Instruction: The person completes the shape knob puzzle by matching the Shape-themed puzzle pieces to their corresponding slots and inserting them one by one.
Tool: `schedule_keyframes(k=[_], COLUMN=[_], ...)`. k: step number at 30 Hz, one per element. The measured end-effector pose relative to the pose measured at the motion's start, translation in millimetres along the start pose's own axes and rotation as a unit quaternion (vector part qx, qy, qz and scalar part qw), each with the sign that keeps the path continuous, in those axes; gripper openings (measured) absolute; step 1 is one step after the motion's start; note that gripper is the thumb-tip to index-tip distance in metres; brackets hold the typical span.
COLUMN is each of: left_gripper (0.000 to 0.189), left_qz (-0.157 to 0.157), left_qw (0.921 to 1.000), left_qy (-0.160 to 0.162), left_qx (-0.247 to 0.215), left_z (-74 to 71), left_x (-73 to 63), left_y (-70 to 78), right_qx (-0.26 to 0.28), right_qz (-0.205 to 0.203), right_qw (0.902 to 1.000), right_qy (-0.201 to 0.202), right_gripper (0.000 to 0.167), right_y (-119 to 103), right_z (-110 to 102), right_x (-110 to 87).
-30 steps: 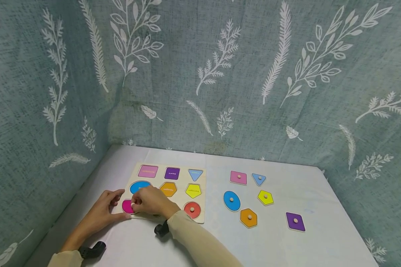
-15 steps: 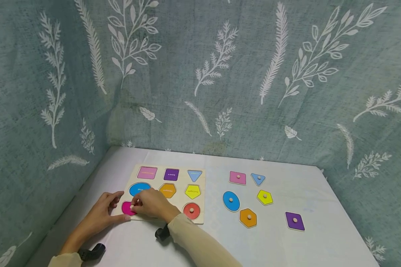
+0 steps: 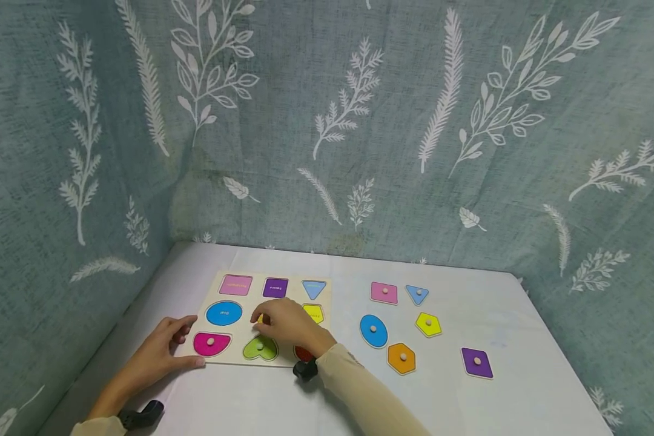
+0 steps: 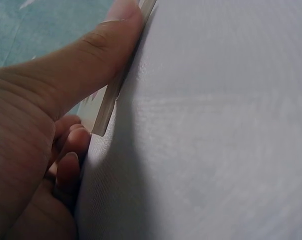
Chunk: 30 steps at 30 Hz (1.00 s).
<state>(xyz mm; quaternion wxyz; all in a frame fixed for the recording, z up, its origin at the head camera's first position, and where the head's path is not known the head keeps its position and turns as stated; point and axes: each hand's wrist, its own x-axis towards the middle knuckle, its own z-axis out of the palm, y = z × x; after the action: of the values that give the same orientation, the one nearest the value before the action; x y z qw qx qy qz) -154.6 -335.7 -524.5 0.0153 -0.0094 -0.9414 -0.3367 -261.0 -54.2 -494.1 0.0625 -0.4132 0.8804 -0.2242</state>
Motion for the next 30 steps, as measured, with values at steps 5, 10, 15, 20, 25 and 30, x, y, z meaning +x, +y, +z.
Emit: schedule_keyframes(k=[5, 10, 15, 20, 25, 30], left_gripper=[0.103, 0.104, 0.104, 0.102, 0.1, 0.103], left_qz=[0.009, 0.003, 0.009, 0.012, 0.02, 0.01], left_qw=[0.9999, 1.0, 0.9999, 0.9998, 0.9998, 0.9999], left_qy=[0.012, 0.004, 0.001, 0.0, 0.003, 0.0], left_qx=[0.002, 0.008, 0.013, 0.014, 0.01, 0.005], left_z=[0.3, 0.8, 1.1, 0.3, 2.0, 3.2], left_x=[0.1, -0.4, 2.8, 2.6, 3.9, 3.1], left_y=[-1.5, -3.3, -4.1, -4.2, -5.0, -4.8], right_qx=[-0.007, 0.001, 0.002, -0.005, 0.003, 0.038], right_qz=[0.021, 0.05, 0.068, 0.109, 0.137, 0.16], right_qw=[0.9996, 0.9975, 0.9937, 0.9898, 0.9859, 0.9821], right_qy=[0.019, 0.051, 0.09, 0.092, 0.097, 0.091], right_gripper=[0.017, 0.013, 0.012, 0.012, 0.014, 0.022], right_y=[19, 47, 76, 102, 120, 131], right_z=[-18, -34, -47, -53, -62, -69], right_x=[-23.0, -57.6, -94.2, -127.4, -155.8, -177.5])
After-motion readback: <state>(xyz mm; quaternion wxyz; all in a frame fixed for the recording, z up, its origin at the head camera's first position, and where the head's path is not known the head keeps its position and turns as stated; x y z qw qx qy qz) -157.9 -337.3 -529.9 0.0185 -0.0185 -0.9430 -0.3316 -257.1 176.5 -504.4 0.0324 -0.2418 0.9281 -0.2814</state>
